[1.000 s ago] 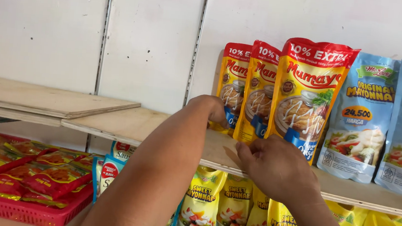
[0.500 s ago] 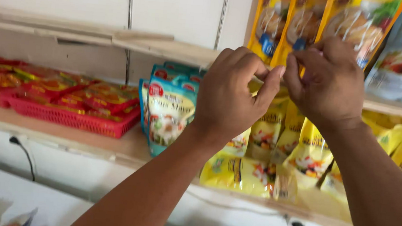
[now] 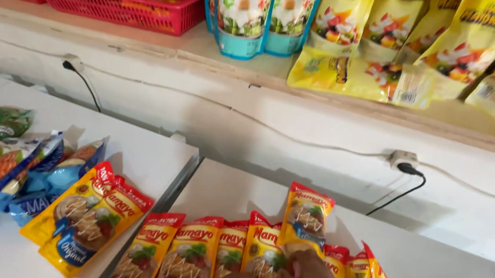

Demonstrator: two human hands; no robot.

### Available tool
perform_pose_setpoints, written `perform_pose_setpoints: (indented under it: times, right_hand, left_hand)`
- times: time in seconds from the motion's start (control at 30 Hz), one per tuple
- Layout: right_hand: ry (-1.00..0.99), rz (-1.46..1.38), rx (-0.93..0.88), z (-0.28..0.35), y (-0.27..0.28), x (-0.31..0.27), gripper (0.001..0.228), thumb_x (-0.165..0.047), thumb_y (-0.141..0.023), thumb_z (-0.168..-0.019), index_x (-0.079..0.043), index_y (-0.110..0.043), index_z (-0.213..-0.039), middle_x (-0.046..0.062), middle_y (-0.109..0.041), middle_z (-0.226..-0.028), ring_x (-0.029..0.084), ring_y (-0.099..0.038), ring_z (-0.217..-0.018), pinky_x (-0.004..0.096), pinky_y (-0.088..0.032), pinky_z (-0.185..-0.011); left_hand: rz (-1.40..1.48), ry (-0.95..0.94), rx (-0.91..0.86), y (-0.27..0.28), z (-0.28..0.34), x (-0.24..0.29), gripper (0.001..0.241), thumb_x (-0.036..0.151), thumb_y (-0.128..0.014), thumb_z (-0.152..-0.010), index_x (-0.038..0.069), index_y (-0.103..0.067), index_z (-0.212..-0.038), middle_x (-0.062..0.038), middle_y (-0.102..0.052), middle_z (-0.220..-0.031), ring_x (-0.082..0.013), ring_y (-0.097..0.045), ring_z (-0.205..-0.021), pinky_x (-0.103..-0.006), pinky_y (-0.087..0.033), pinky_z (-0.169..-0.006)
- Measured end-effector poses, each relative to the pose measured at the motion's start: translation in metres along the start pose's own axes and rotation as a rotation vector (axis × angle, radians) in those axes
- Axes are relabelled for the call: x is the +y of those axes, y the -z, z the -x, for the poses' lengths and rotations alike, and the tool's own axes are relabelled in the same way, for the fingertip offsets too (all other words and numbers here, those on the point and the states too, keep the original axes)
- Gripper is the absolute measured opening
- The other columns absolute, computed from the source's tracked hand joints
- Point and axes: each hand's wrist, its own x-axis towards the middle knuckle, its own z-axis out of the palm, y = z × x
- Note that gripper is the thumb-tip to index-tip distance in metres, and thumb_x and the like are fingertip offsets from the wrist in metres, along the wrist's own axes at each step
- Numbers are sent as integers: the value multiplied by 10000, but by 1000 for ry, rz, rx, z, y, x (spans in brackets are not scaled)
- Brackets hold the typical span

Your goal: Wiping down condiment packets with a cloth and organizing them on retail shelves.

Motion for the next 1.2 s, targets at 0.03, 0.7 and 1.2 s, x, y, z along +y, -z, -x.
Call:
perform_pose_setpoints:
  times: [0.03, 0.7, 1.2]
  right_hand:
    - [-7, -7, -21, 6, -34, 21, 412, -378, -771, -774, -135, -743, -1106, 116, -733, -1074, 321, -714, -1042, 427, -566, -896]
    - [241, -155, -688, 70, 42, -42, 305, -352, -800, -885, -57, -755, -948, 1, -577, -752, 52, -539, -775, 267, -423, -696]
    - [-238, -1089, -92, -20, 7, 19, 282, -181, -666, -945, -19, -734, -1165, 156, -758, -949, 171, -644, -780, 402, -543, -717]
  left_hand:
    - [6, 14, -18, -16, 5, -5, 339, 347, -634, -930, 22, -714, -985, -247, -701, -912, -400, -663, -874, -499, -539, -824]
    - [580, 303, -209, 164, 181, 73, 409, 351, -832, -764, 61, -767, -1046, -48, -763, -937, -162, -731, -911, -329, -571, -832]
    - [783, 796, 578, -18, 77, -49, 599, 547, -593, -943, -28, -696, -814, -194, -703, -788, -335, -676, -781, -431, -526, -739]
